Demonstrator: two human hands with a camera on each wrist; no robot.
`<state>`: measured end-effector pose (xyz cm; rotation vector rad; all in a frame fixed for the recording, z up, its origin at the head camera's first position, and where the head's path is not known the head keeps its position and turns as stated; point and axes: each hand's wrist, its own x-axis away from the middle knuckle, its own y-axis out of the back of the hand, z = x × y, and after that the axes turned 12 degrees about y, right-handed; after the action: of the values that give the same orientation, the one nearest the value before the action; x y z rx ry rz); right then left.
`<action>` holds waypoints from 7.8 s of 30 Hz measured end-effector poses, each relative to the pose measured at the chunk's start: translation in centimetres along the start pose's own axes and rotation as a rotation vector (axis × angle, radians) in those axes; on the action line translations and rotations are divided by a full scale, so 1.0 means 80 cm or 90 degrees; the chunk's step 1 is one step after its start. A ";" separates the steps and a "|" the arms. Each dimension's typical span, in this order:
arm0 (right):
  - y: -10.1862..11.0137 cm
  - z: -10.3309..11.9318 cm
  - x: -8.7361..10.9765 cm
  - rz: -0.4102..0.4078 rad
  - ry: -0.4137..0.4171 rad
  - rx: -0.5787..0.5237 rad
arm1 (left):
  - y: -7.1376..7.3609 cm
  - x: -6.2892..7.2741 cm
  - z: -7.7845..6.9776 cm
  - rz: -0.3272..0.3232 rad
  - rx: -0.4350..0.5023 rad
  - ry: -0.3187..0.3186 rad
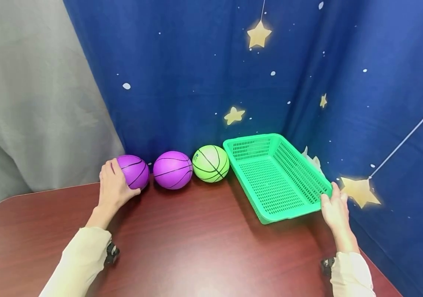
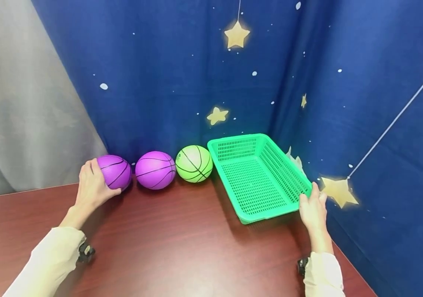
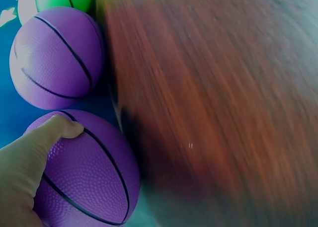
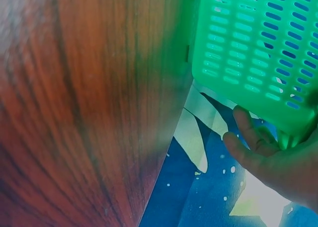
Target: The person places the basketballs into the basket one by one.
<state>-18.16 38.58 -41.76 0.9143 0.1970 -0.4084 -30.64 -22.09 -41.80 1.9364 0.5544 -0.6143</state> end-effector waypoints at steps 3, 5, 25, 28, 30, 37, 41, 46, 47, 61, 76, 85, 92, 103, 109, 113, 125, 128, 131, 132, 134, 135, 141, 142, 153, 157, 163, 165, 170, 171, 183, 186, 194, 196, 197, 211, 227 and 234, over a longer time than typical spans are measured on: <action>-0.001 -0.003 0.001 -0.006 0.002 0.003 | 0.012 0.001 0.000 -0.005 0.027 -0.001; -0.001 -0.003 0.000 -0.009 0.000 0.001 | 0.022 -0.002 -0.002 -0.004 0.043 0.009; -0.002 0.001 0.002 -0.011 -0.006 -0.012 | 0.104 -0.001 -0.161 -0.070 0.287 -0.088; -0.002 0.002 0.001 -0.013 0.003 -0.014 | 0.097 0.005 -0.190 -0.045 0.317 -0.111; -0.002 0.002 -0.001 -0.016 0.005 -0.011 | 0.088 0.008 -0.209 -0.026 0.330 -0.133; -0.002 0.003 0.001 -0.023 0.005 -0.007 | 0.054 0.018 -0.271 0.040 0.359 -0.184; -0.001 0.000 0.002 -0.025 0.008 -0.004 | 0.036 0.021 -0.298 0.089 0.374 -0.205; -0.002 -0.001 0.002 -0.026 0.007 -0.006 | 0.017 0.025 -0.324 0.149 0.390 -0.206; -0.002 0.000 0.002 -0.025 0.007 -0.007 | 0.014 0.025 -0.329 0.160 0.394 -0.208; -0.002 0.002 0.000 -0.020 -0.005 -0.012 | -0.035 0.034 -0.398 0.279 0.350 -0.186; -0.004 0.005 0.000 -0.019 -0.012 -0.012 | -0.087 0.059 -0.433 0.369 0.336 -0.159; -0.001 0.006 0.001 -0.024 -0.016 -0.010 | -0.105 0.072 -0.439 0.412 0.272 -0.154; -0.004 0.007 0.001 -0.025 -0.015 -0.013 | -0.115 0.078 -0.439 0.437 0.182 -0.167; -0.001 0.004 0.001 -0.018 -0.011 -0.008 | -0.121 0.077 -0.443 0.481 0.052 -0.223; -0.001 0.006 0.001 -0.016 -0.007 -0.010 | -0.123 0.078 -0.443 0.500 0.039 -0.198; -0.001 0.005 -0.001 -0.018 -0.006 -0.009 | -0.124 0.078 -0.443 0.505 0.036 -0.187; -0.002 0.004 -0.001 -0.016 -0.020 -0.010 | -0.123 0.078 -0.444 0.514 0.030 -0.174; -0.002 0.003 -0.002 -0.015 -0.017 -0.008 | -0.121 0.078 -0.444 0.520 0.045 -0.161; -0.002 0.003 -0.002 -0.015 -0.017 -0.007 | -0.119 0.077 -0.445 0.517 0.048 -0.157; -0.002 0.002 -0.002 -0.014 -0.018 -0.008 | -0.119 0.077 -0.446 0.516 0.047 -0.157; -0.002 0.002 -0.002 -0.014 -0.019 -0.009 | -0.118 0.077 -0.447 0.511 0.044 -0.159; -0.002 0.002 -0.002 -0.014 -0.020 -0.011 | -0.118 0.078 -0.447 0.510 0.042 -0.159; 0.002 0.003 -0.005 -0.018 -0.017 -0.012 | -0.116 0.076 -0.451 0.504 0.030 -0.155; 0.003 0.003 -0.006 -0.020 -0.017 -0.010 | -0.115 0.075 -0.453 0.504 0.029 -0.156; 0.001 0.003 0.002 -0.015 -0.013 0.003 | -0.113 0.078 -0.448 0.519 0.050 -0.169; -0.001 0.000 0.010 -0.009 -0.025 0.003 | -0.107 0.078 -0.427 0.494 0.081 -0.229; -0.001 0.001 0.007 -0.008 -0.012 -0.002 | -0.088 0.048 -0.363 0.371 0.114 -0.274; -0.001 0.003 0.005 -0.004 -0.009 0.001 | -0.081 0.038 -0.336 0.346 0.128 -0.269; -0.003 0.005 0.002 -0.004 -0.010 0.000 | -0.063 0.016 -0.272 0.291 0.126 -0.238; -0.002 0.005 0.001 -0.005 -0.009 -0.001 | -0.059 0.011 -0.258 0.277 0.122 -0.231; -0.003 0.000 0.000 0.001 -0.026 -0.005 | -0.050 -0.020 -0.129 0.265 0.037 -0.036; -0.004 -0.002 0.000 0.002 -0.030 -0.005 | -0.060 -0.020 -0.121 0.285 0.013 -0.018; -0.005 0.001 0.000 -0.007 -0.024 -0.004 | -0.074 -0.017 -0.115 0.230 -0.014 -0.035; -0.005 0.002 0.001 -0.006 -0.026 -0.006 | -0.073 -0.016 -0.113 0.233 -0.010 -0.027; -0.006 0.002 0.001 -0.005 -0.027 -0.006 | -0.073 -0.015 -0.112 0.235 -0.012 -0.025; -0.007 0.000 0.008 -0.005 -0.024 -0.010 | -0.068 -0.009 -0.108 0.233 -0.016 -0.031; -0.002 -0.001 -0.001 -0.025 -0.008 -0.003 | -0.072 -0.017 -0.115 0.208 -0.025 -0.001; -0.001 -0.005 -0.003 -0.031 -0.007 -0.002 | -0.073 -0.019 -0.116 0.203 -0.043 -0.011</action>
<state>-18.42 38.89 -41.97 0.9059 0.2096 -0.4574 -33.78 -11.50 -41.27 1.9008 0.2434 -0.4021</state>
